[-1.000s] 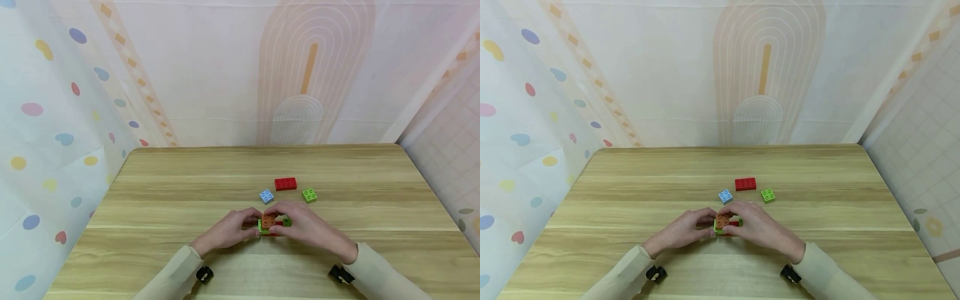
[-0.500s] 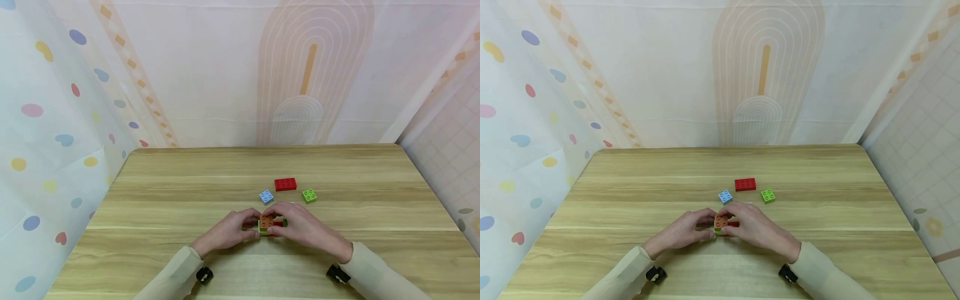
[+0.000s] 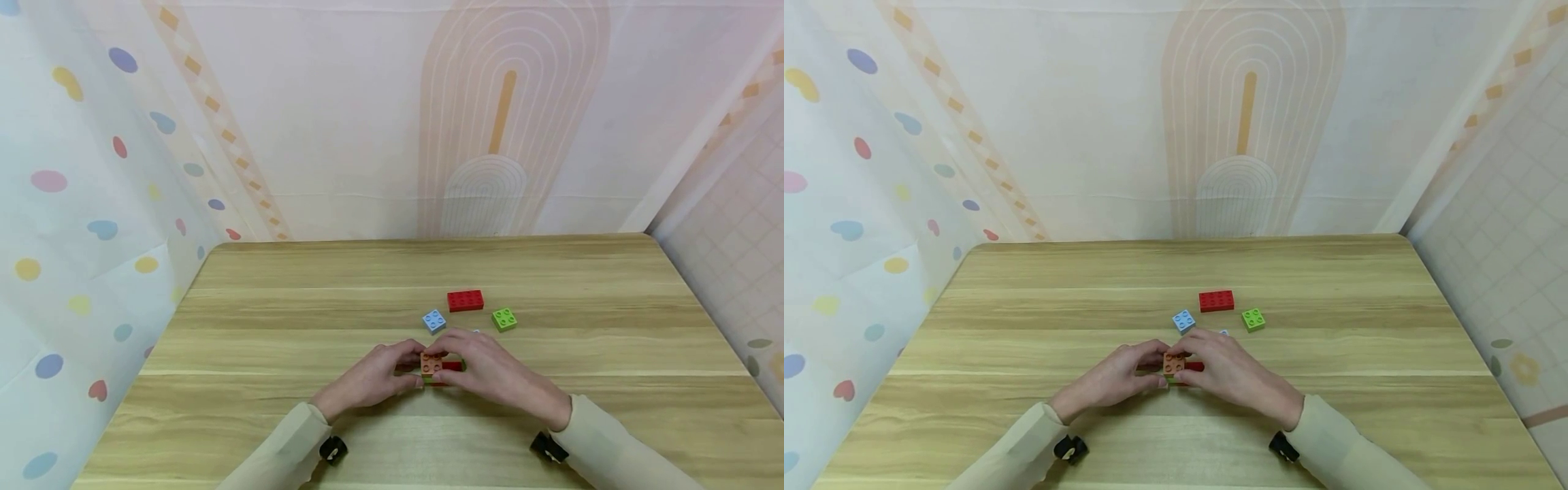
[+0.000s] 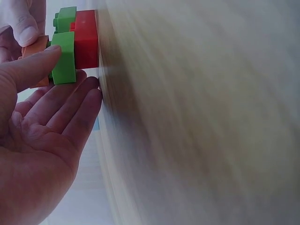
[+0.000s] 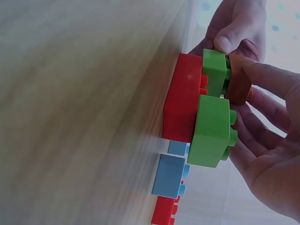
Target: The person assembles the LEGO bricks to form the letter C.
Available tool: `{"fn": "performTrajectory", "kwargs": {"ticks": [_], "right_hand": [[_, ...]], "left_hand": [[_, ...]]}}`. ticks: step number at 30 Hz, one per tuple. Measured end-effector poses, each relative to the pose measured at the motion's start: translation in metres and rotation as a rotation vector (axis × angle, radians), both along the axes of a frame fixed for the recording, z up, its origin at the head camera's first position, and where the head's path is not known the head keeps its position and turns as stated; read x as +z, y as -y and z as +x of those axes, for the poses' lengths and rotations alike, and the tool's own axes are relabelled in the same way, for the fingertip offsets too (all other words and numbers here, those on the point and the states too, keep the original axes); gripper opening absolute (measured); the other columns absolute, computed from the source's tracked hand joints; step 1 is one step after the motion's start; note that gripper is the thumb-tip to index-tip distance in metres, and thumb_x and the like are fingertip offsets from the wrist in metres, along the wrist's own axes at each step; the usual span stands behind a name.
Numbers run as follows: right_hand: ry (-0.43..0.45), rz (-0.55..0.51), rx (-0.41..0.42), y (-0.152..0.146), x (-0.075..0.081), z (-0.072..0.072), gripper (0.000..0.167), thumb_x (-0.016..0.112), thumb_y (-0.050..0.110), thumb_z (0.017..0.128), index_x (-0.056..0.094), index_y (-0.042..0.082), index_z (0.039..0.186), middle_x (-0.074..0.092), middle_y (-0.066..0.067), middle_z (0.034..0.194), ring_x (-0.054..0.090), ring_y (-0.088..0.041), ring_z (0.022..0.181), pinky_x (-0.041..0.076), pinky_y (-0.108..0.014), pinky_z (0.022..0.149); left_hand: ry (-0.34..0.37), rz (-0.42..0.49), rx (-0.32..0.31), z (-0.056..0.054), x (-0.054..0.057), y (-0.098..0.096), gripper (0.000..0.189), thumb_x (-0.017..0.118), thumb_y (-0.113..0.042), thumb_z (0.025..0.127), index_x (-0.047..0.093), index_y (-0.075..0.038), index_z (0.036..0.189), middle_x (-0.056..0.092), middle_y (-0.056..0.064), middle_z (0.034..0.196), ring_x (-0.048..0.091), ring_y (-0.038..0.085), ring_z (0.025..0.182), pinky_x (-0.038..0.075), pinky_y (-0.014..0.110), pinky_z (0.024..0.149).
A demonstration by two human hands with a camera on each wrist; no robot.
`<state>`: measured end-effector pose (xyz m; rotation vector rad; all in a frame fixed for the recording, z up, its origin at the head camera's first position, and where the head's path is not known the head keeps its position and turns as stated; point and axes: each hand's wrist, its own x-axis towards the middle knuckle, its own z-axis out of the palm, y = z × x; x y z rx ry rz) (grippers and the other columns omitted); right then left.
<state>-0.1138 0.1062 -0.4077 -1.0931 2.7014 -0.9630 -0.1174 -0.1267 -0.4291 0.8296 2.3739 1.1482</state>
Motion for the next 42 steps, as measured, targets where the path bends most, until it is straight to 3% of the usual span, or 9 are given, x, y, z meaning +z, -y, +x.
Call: {"fn": "performTrajectory", "kwargs": {"ticks": [16,24,31,42], "right_hand": [[0.008,0.015,0.010,0.002,-0.002,-0.002,0.026,0.077,0.029,0.088,0.072,0.016,0.111,0.062,0.011,0.108,0.058,-0.008,0.095,0.047,-0.035,0.082],[-0.001,0.017,-0.007,0.002,-0.003,-0.003,0.026,0.079,0.030,0.086,0.073,0.017,0.106,0.064,0.012,0.104,0.059,-0.010,0.091,0.046,-0.033,0.079],[-0.008,0.006,0.002,0.003,0.000,-0.006,0.026,0.081,0.030,0.084,0.073,0.016,0.104,0.064,0.013,0.096,0.058,-0.015,0.077,0.044,-0.024,0.068],[0.012,-0.016,0.005,0.005,0.000,-0.006,0.029,0.084,0.025,0.081,0.072,0.013,0.105,0.066,0.010,0.093,0.057,-0.010,0.074,0.047,-0.020,0.062]], "left_hand": [[0.026,0.017,0.024,0.001,0.003,0.003,0.043,0.073,-0.019,0.092,0.057,-0.012,0.131,0.064,0.002,0.129,0.059,0.012,0.118,0.046,0.028,0.101],[-0.045,0.072,0.079,0.002,0.005,0.006,0.034,0.073,-0.030,0.091,0.063,-0.016,0.121,0.068,-0.003,0.119,0.064,0.012,0.108,0.051,0.030,0.095],[-0.174,-0.017,0.049,0.001,0.008,0.005,0.025,0.072,-0.029,0.092,0.066,-0.017,0.113,0.070,-0.003,0.115,0.065,0.009,0.105,0.052,0.028,0.093],[-0.199,-0.064,0.025,0.002,0.011,0.004,0.024,0.071,-0.028,0.093,0.067,-0.017,0.113,0.070,-0.002,0.115,0.065,0.011,0.107,0.053,0.028,0.092]]}}
